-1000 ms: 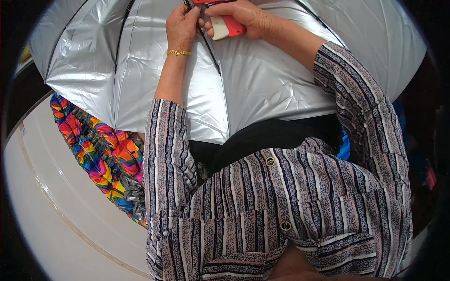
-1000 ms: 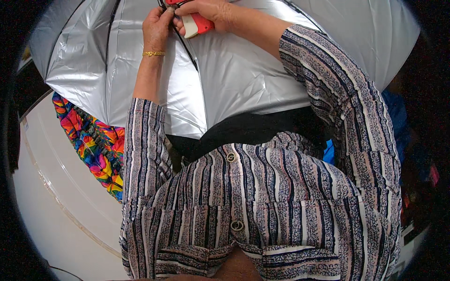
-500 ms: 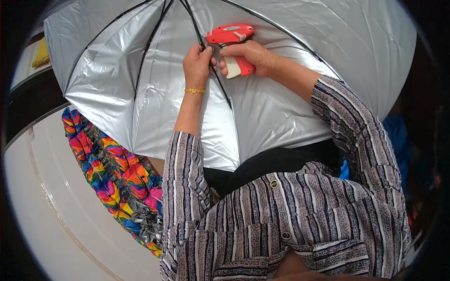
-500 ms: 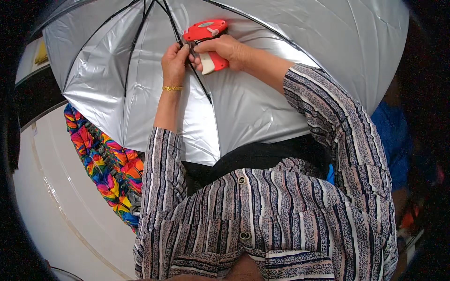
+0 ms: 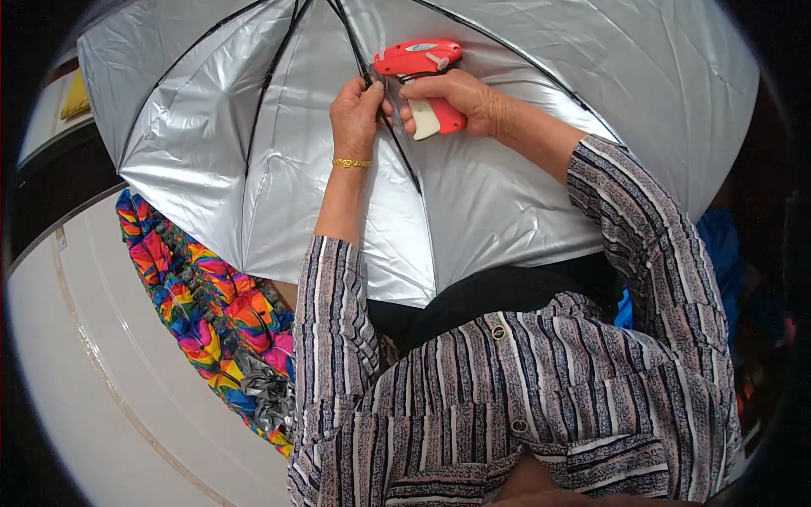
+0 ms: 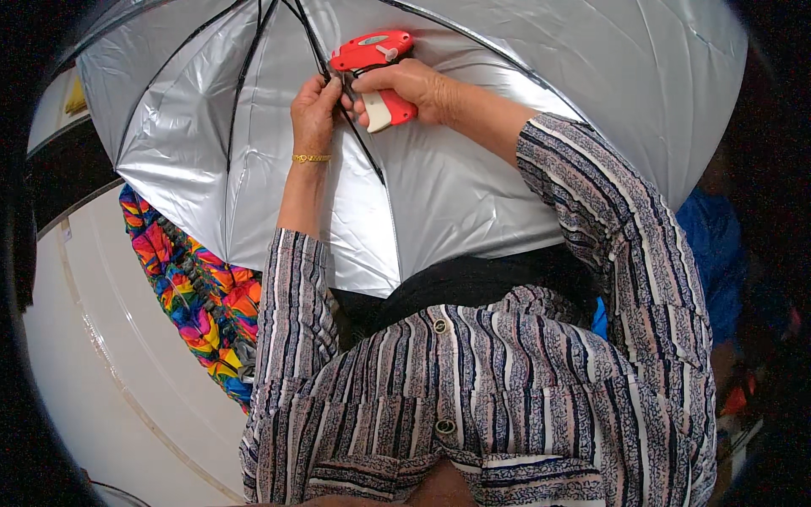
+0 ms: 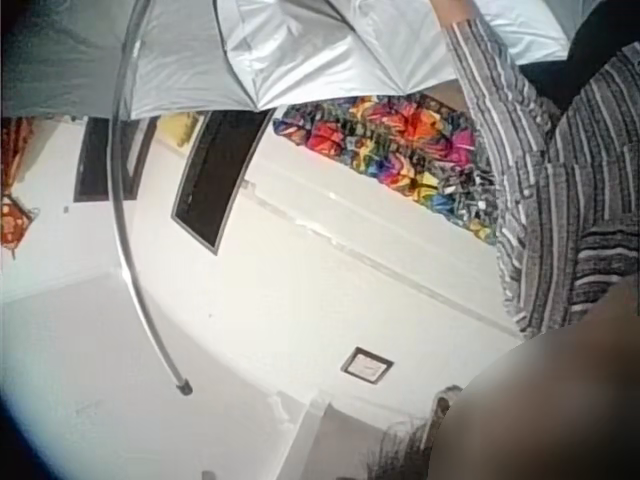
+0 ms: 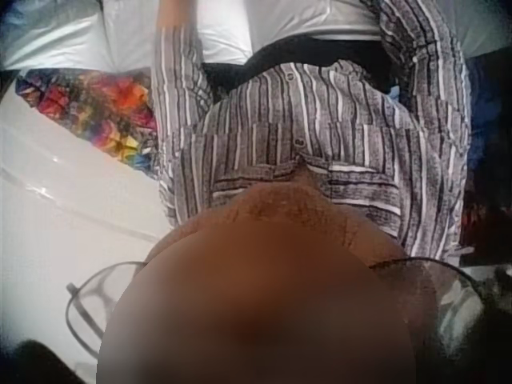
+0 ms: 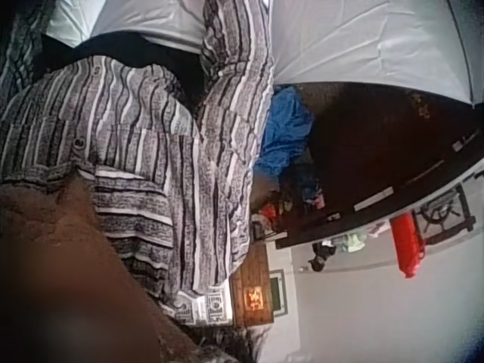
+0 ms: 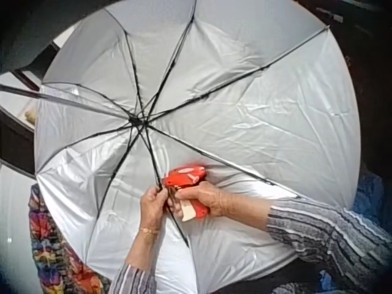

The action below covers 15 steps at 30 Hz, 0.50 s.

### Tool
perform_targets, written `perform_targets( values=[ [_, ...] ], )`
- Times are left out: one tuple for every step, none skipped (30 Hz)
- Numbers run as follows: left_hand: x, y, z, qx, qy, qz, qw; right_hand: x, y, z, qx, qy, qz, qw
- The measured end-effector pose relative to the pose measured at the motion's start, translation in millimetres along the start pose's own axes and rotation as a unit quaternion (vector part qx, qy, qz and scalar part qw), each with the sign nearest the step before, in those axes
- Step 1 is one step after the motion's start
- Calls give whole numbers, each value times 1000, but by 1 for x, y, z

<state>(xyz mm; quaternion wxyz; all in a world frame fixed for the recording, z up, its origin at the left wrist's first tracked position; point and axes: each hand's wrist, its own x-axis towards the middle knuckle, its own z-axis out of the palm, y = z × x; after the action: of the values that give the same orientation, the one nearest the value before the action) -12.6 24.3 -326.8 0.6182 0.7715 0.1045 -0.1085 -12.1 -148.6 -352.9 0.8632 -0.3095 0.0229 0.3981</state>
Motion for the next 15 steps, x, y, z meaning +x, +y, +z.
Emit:
perform_targets(
  values=[
    [0, 0, 0, 0, 0, 0, 1000, 1, 1, -1, 1, 0, 2, 1000],
    [-1, 0, 0, 1, -2, 4, 1000, 2, 1, -1, 2, 1, 4, 1000],
    [-1, 0, 0, 2, -4, 8, 1000, 2, 2, -1, 3, 2, 6, 1000],
    [-1, 0, 0, 3, -6, 11, 1000, 3, 2, -1, 3, 1, 6, 1000],
    [-1, 0, 0, 3, -6, 11, 1000, 3, 2, 0, 2, 1, 5, 1000],
    [-2, 1, 0, 3, -5, 13, 1000, 3, 2, 1, 2, 2, 3, 1000],
    [-2, 1, 1, 3, -4, 15, 1000, 3, 2, 1, 2, 3, 0, 1000],
    [-2, 1, 2, 3, -4, 16, 1000, 3, 2, 0, 3, 3, 0, 1000],
    [-2, 2, 3, 3, -4, 16, 1000, 4, 3, -1, 3, 0, -3, 1000],
    [-2, 2, 4, 2, -4, 17, 1000, 5, 4, -2, 3, -2, -6, 1000],
    [-2, 2, 4, 2, -4, 19, 1000, 6, 4, -1, 2, -6, -9, 1000],
    [-2, 2, 4, 1, -3, 20, 1000, 6, 4, 0, 3, -6, -10, 1000],
    [-1, 1, 4, 2, -3, 20, 1000, 6, 3, 0, 0, 1, -7, 1000],
    [-1, 1, 5, 5, -7, 24, 1000, 6, 3, 1, -4, 9, -4, 1000],
    [0, 1, 5, 7, -11, 29, 1000, 6, 2, 2, -7, 17, -2, 1000]
  ],
)
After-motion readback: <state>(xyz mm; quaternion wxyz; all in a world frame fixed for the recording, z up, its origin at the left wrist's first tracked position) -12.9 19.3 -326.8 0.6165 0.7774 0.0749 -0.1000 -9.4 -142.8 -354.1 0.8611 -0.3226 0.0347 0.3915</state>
